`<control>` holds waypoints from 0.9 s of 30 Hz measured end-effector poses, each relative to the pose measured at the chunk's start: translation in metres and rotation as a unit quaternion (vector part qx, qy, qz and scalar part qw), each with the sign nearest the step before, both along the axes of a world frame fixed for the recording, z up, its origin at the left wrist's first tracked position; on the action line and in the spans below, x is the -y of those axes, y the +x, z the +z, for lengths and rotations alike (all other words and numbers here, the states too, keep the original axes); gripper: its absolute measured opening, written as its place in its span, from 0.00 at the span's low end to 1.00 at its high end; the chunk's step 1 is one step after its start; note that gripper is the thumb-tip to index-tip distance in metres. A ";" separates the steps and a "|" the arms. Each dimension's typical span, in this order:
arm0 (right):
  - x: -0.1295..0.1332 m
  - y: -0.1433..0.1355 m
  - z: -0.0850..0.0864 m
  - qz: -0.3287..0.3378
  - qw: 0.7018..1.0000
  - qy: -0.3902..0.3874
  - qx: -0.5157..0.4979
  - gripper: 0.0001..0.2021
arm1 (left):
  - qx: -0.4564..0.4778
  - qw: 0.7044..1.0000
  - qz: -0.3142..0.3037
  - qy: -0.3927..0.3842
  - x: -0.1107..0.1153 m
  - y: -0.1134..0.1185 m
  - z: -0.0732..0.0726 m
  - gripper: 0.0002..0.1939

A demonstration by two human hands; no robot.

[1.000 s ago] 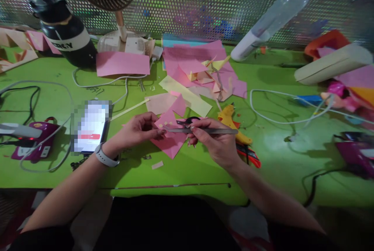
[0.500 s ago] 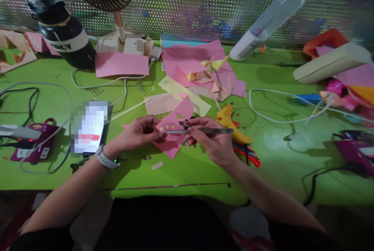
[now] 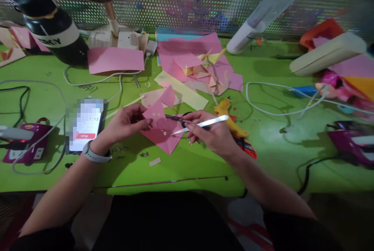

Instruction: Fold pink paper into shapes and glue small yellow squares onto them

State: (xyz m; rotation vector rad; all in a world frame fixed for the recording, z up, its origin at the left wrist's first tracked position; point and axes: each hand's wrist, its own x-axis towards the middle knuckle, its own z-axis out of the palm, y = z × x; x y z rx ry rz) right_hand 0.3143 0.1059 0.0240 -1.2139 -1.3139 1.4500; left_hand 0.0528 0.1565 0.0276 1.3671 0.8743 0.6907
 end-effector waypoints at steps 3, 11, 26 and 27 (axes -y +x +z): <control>-0.002 -0.003 -0.005 0.056 0.998 -0.020 0.033 0.11 | -0.032 0.998 0.023 0.045 0.001 0.000 0.001 0.12; 0.001 0.006 0.007 0.082 0.986 0.011 0.142 0.10 | -0.066 0.994 0.049 0.070 0.007 0.006 0.005 0.11; 0.011 0.024 -0.015 0.257 0.717 0.494 0.419 0.22 | -0.010 0.995 0.063 0.072 0.010 0.002 0.001 0.12; 0.008 0.022 -0.013 0.249 0.712 0.505 0.419 0.20 | -0.010 0.995 0.063 0.075 0.010 0.002 0.001 0.12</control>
